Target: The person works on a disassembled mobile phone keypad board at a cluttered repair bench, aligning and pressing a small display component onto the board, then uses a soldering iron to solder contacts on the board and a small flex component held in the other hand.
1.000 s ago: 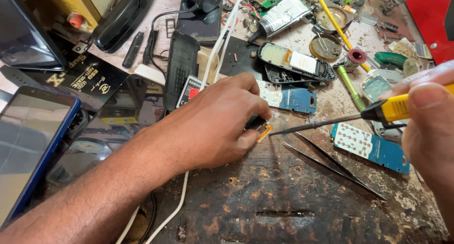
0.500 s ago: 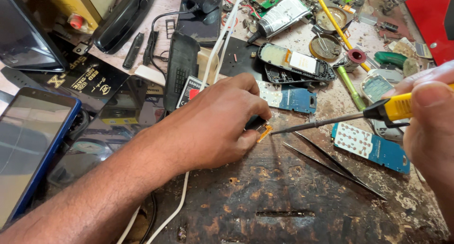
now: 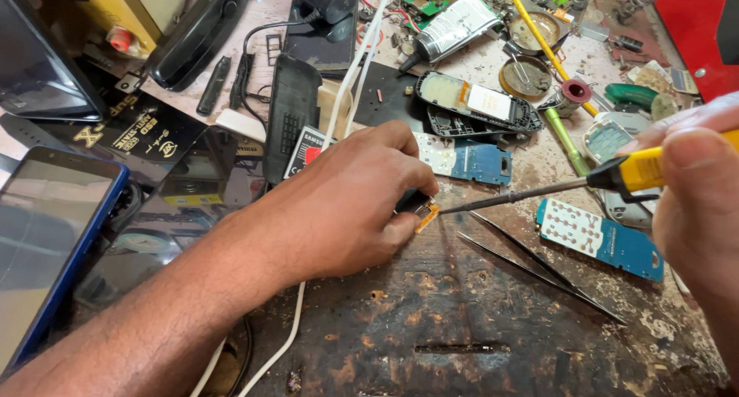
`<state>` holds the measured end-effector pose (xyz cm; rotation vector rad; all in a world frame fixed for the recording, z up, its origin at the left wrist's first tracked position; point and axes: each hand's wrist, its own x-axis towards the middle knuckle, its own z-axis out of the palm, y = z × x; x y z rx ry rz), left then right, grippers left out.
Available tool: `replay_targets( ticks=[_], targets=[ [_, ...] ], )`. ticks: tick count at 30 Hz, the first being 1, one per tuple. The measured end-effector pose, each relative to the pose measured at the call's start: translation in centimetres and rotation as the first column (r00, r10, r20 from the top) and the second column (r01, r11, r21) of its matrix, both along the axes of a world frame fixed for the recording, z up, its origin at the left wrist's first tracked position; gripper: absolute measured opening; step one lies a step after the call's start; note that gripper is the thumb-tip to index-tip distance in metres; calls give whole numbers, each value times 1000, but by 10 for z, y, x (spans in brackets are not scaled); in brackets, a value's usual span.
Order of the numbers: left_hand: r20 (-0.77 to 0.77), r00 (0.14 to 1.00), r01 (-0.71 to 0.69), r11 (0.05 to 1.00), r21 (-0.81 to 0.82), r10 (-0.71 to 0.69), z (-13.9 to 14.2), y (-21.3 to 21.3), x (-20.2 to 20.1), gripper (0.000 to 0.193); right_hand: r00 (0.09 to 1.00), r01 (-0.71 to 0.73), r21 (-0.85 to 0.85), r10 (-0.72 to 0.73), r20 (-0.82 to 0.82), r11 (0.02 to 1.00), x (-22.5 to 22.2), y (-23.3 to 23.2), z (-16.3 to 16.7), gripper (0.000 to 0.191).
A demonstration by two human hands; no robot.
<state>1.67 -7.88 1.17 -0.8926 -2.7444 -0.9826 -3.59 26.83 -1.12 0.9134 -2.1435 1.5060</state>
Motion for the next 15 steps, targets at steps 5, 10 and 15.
replay_targets(
  ticks=[5, 10, 15],
  targets=[
    [-18, 1000, 6, 1000, -19, -6, 2, -1, 0, 30, 1000, 10, -9, -10, -5, 1000, -1, -2, 0, 42],
    [9, 1000, -3, 1000, -19, 3, 3, 1, 0, 29, 1000, 15, 5, -15, -17, 1000, 0, 2, -2, 43],
    [11, 1000, 2, 1000, -18, -2, 4, 1, 0, 31, 1000, 21, 17, -20, -20, 1000, -6, 19, -13, 43]
  ],
)
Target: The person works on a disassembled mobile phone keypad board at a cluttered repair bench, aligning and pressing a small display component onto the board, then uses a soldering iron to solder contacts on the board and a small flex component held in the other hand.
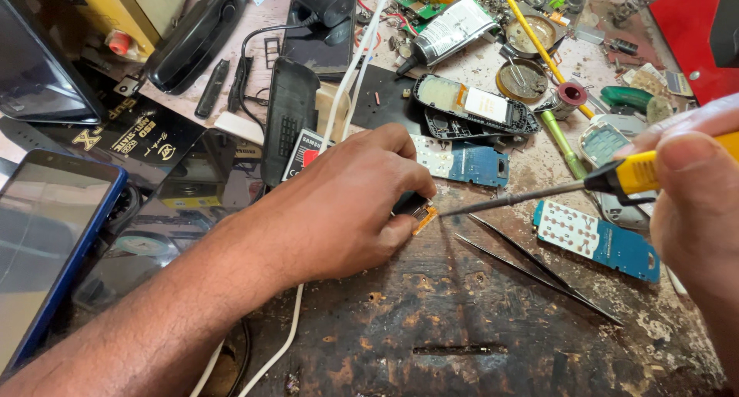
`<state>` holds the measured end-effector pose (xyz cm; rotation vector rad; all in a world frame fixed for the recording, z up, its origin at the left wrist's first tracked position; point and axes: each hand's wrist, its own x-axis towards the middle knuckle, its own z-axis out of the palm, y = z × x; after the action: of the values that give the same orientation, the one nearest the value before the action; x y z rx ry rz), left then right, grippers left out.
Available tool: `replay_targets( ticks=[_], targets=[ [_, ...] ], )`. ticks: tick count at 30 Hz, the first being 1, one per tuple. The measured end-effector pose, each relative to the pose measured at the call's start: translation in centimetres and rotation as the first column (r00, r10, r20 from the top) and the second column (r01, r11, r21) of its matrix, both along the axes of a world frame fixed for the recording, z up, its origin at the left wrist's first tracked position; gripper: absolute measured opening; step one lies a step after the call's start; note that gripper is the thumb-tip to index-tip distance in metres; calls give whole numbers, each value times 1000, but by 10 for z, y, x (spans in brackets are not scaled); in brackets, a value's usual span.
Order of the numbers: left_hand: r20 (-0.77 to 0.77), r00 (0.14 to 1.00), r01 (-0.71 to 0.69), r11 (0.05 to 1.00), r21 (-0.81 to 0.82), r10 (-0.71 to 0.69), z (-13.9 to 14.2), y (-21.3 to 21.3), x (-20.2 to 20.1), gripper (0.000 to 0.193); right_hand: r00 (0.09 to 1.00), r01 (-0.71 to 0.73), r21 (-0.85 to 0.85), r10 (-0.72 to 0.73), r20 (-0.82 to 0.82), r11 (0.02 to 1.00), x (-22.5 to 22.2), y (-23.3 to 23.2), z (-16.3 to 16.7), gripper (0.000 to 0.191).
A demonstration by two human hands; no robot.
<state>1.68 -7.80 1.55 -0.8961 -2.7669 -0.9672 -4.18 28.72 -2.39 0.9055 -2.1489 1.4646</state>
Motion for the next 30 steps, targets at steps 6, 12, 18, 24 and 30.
replay_targets(
  ticks=[6, 12, 18, 24, 30],
  targets=[
    [-19, 999, 32, 999, -2, -32, 0, -2, 2, 37, 999, -21, -80, 24, 41, 997, -17, 26, -13, 38],
    [6, 1000, 25, 999, 34, -25, 2, -3, 4, 34, 996, 3, -137, 8, 86, 991, -23, 41, -17, 37],
    [329, 939, -1, 957, 290, -99, 10, 2, 0, 15, 993, 28, -163, -9, 114, 986, -30, 53, -20, 35],
    [522, 781, -186, 672, 717, -342, 14, 11, 0, 20, 986, 71, -194, -40, 162, 978, -32, 67, -28, 34],
    [516, 824, -196, 737, 646, -234, 13, 12, -1, 26, 980, 104, -208, -64, 190, 973, -30, 78, -35, 33]
  ],
)
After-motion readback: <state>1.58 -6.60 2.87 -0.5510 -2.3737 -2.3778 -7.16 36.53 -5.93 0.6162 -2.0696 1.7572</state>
